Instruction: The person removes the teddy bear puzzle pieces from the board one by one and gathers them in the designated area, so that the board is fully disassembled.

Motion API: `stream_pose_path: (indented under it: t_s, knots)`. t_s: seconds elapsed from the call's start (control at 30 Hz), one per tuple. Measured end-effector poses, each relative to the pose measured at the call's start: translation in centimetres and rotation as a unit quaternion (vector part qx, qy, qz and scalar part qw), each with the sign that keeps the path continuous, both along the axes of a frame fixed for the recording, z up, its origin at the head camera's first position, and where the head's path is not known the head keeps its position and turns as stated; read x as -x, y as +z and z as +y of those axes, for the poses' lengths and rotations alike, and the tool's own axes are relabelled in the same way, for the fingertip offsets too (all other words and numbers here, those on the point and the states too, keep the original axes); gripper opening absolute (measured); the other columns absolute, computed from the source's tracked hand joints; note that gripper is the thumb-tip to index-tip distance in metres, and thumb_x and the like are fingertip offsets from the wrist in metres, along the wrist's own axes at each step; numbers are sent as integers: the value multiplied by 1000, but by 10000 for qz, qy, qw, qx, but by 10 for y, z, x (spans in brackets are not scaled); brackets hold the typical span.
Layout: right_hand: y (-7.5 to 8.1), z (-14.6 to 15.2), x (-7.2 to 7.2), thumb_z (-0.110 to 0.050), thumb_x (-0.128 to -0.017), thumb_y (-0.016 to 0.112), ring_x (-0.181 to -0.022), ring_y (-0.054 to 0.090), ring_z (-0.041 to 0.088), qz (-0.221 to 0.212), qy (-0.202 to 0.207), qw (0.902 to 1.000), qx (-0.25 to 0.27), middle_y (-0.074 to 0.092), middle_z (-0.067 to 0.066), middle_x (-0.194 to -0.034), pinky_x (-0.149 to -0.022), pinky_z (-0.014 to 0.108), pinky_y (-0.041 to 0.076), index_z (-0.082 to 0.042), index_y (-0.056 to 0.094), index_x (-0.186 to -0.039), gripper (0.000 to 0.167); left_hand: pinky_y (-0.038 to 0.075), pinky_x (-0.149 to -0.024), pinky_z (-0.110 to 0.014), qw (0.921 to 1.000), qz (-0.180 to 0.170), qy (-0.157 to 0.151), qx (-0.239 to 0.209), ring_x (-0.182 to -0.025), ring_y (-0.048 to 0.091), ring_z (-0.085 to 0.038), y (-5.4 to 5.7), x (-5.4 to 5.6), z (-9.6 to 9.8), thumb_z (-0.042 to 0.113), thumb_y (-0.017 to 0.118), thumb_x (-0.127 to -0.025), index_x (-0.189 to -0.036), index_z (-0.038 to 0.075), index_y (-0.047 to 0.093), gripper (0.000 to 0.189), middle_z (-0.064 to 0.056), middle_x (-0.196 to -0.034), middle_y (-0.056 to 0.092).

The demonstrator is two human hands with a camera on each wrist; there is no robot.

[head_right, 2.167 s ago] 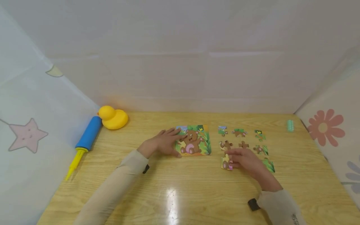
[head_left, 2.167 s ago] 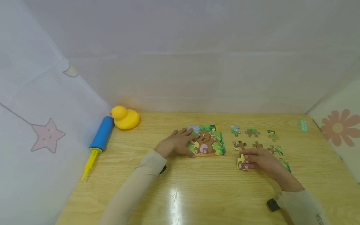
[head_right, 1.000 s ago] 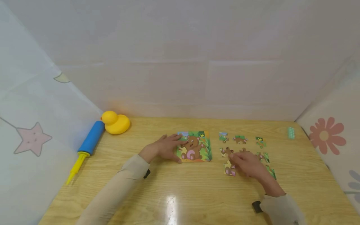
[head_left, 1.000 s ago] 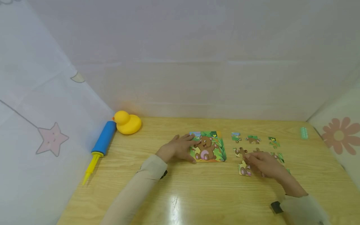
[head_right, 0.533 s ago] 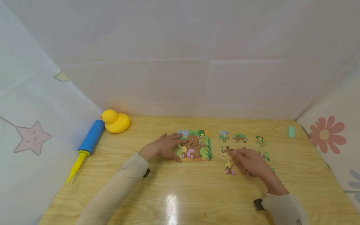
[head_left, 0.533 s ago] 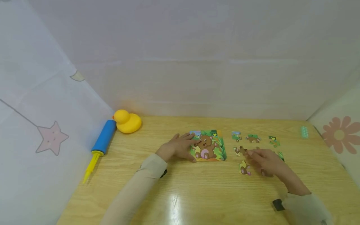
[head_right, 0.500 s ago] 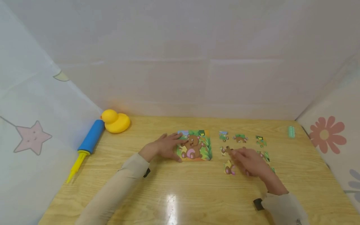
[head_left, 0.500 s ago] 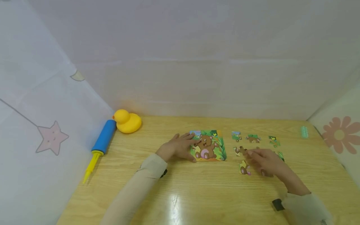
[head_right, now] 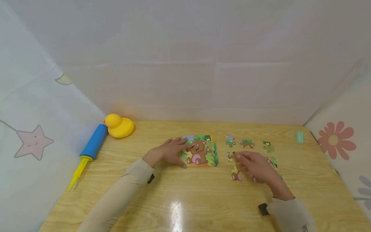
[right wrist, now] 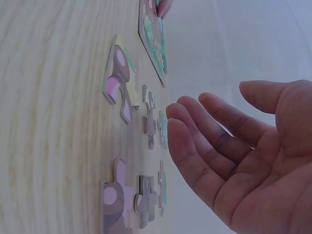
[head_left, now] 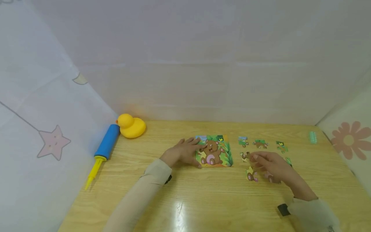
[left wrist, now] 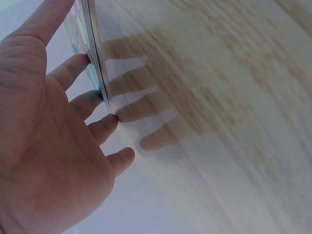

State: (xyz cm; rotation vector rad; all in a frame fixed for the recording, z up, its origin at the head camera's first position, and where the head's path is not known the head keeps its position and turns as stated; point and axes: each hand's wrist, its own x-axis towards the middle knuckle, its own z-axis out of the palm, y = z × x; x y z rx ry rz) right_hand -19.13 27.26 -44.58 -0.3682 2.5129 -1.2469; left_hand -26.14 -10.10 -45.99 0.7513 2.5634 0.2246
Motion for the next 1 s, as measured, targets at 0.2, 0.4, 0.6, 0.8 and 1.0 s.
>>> stream_pose_path:
  t_s: [0.2,0.4,0.6,0.8,1.0]
  knots:
    - [3,-6,7,-31,-111,42,-104,72,36,586,190,9981,-60,65,25,-131,-80,39,62,1,58,-139,45,5,-127,-61,9994,17,66,-354,-160,4,-29,-5,3,-6,61,75,-83,-162,32,25,98,-6,-173,3]
    - [11,-17,21,-33,-110,44,-90,73,33,986,210,9940,-416,72,26,-105,-70,36,61,-3,56,-143,46,12,-124,-67,9960,581,122,-665,-159,8,-37,-10,9,-13,69,70,-83,-164,33,17,103,-12,-173,1]
    - [27,-33,35,-37,-111,41,-90,69,36,1459,106,9828,-1125,70,22,-121,-79,47,57,-5,55,-145,49,9,-124,-66,9875,1414,461,-524,-159,3,-38,-1,18,-17,77,58,-87,-165,32,11,101,-8,-173,0]
    - [36,-52,49,-41,-109,44,-119,63,45,1596,-1,9769,-1419,58,24,-143,-95,63,51,-5,50,-148,54,8,-124,-67,9727,2034,1038,-420,-159,2,-37,1,24,-21,74,60,-87,-165,32,12,101,-10,-173,4]
    - [34,-67,64,-50,-106,46,-143,27,59,1877,-96,9548,-2304,25,35,-160,-112,75,27,-2,32,-157,71,12,-123,-68,9482,2784,1450,-489,-158,10,-38,-4,30,-28,70,63,-88,-164,31,19,96,-11,-172,11]
